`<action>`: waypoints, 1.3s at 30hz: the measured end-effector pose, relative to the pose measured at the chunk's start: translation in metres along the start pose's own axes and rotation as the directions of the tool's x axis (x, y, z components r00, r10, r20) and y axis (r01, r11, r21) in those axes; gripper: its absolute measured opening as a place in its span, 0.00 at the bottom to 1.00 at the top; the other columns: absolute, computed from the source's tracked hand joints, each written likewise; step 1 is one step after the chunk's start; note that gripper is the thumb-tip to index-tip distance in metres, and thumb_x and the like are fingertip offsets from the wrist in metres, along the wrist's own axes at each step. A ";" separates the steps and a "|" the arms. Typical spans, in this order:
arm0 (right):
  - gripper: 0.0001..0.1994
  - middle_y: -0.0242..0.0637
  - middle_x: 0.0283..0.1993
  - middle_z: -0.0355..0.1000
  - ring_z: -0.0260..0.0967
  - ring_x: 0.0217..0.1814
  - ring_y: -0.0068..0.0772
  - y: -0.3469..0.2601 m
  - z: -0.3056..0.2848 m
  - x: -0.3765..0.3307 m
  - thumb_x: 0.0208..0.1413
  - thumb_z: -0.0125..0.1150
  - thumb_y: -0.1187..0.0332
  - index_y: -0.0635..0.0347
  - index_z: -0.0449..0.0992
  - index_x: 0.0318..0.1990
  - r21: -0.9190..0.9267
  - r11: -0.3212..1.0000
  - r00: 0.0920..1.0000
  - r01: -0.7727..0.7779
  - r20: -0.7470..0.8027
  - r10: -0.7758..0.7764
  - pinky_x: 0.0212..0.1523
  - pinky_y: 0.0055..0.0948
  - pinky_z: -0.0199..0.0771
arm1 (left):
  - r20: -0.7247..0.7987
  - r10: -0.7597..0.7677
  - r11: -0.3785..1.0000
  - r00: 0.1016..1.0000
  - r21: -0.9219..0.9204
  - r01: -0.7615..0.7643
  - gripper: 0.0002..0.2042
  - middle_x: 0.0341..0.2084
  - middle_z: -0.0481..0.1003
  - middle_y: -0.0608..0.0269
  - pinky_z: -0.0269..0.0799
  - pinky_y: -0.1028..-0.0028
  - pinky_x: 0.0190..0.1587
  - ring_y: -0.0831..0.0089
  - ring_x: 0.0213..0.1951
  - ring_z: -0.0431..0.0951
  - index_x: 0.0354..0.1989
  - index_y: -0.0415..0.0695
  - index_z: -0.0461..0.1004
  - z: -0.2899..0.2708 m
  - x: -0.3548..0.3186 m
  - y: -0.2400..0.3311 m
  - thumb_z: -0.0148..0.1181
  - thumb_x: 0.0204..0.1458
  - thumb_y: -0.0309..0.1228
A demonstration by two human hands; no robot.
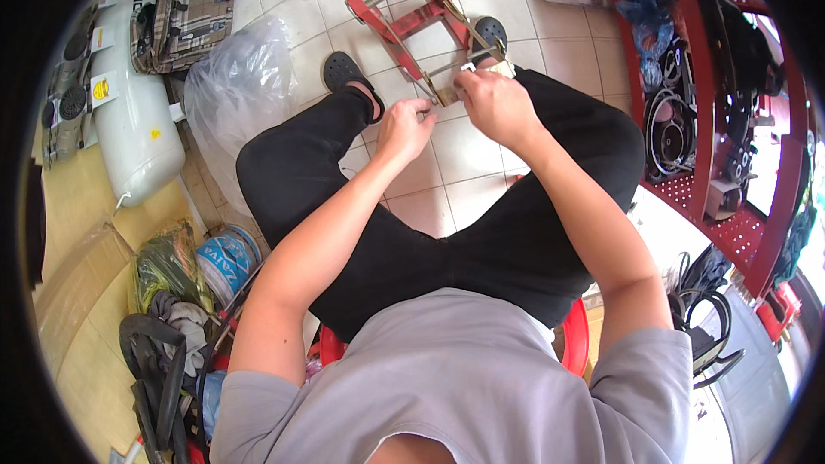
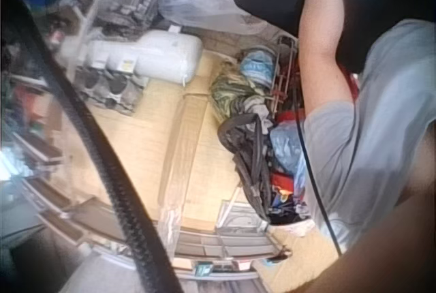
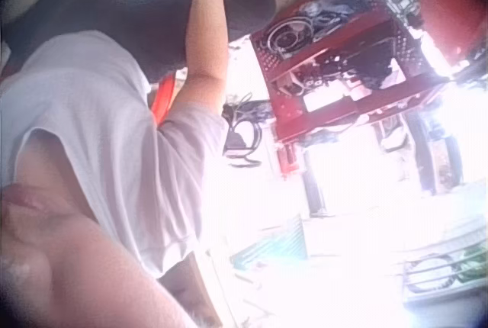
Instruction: The person sits on a low stool and uses a wrench to tighten bolts on a red metal frame device placed on the floor. They manipulate the frame and a metal bracket, securing components together with the tool.
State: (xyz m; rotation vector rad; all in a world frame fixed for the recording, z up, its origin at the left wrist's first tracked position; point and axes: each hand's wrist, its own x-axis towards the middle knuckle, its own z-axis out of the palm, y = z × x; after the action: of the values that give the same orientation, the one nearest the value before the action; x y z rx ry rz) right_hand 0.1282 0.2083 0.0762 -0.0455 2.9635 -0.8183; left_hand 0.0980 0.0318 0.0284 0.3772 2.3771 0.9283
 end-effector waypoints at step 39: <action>0.21 0.54 0.41 0.68 0.68 0.44 0.53 0.052 0.017 -0.005 0.43 0.64 0.63 0.62 0.66 0.43 0.045 0.934 0.934 -0.353 0.067 0.350 0.45 0.41 0.69 | 0.215 -0.130 0.662 0.968 -0.708 0.246 0.15 0.31 0.77 0.61 0.72 0.73 0.34 0.73 0.31 0.77 0.37 0.37 0.74 0.027 0.027 -0.053 0.57 0.52 0.38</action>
State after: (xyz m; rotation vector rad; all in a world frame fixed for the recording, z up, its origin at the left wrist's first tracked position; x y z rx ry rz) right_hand 0.1335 0.2442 0.0348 0.4443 2.7680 -0.8300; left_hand 0.0893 0.0193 -0.0352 -0.1234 1.6658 1.5816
